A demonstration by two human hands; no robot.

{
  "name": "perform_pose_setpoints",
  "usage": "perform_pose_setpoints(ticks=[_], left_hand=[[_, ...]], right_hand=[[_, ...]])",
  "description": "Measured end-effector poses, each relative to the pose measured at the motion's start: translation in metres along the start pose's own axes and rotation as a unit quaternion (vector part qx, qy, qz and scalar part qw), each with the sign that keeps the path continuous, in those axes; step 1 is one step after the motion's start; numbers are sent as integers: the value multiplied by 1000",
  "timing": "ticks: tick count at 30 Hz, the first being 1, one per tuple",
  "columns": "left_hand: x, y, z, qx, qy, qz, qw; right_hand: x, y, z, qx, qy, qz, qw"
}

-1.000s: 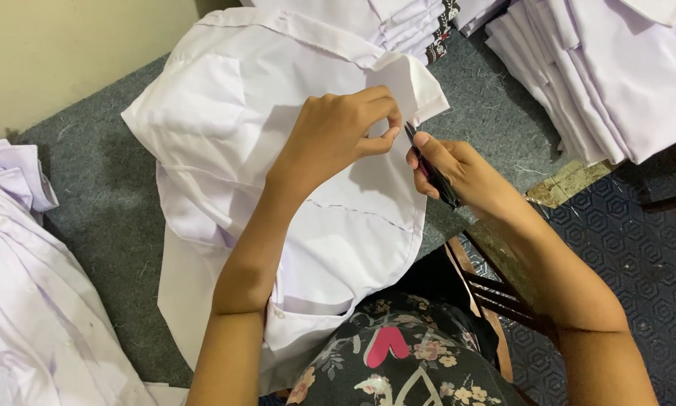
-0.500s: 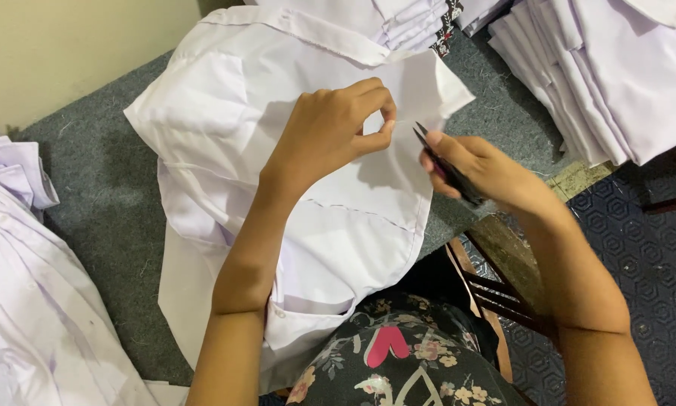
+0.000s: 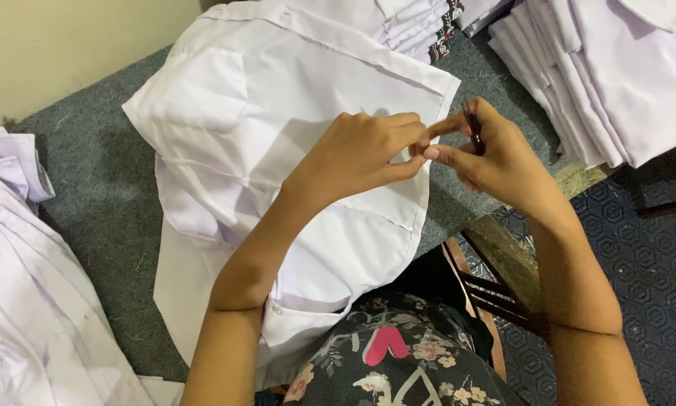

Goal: Trimming loose threads from white shirts using thread snips in a garment factory finishing area.

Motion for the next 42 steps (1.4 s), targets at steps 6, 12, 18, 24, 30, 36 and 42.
perform_pose_setpoints(ticks=[6, 12, 18, 24, 30, 36, 42], left_hand=[[0, -8, 16, -4, -25, 4, 1000], [5, -19, 25, -12, -42, -18, 999], [-26, -25, 40, -9, -109, -49, 993], [-86, -54, 136, 73, -181, 41, 980], [-76, -63, 120, -9, -240, -40, 970], [-91, -68, 61, 89, -166, 9, 982], [-120, -61, 31, 133, -123, -12, 983]], right_hand=[[0, 23, -5, -56, 8, 80, 995], [3, 26, -3, -25, -41, 56, 997], [-3, 57, -31, -268, -60, 197, 941], [-8, 69, -27, -319, -42, 171, 931], [5, 15, -32, -338, -30, 109, 934], [10, -11, -8, -194, -27, 7, 981], [-24, 16, 68, -7, -20, -27, 999]])
Point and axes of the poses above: each hand's wrist, its own x-axis towards the middle knuckle, its own z-axis out of the palm, y = z × x, the point moved 7 cm from there along x, towards the middle knuckle, and after that the axes turned 13 degrees about -x, right-handed, at the moved point
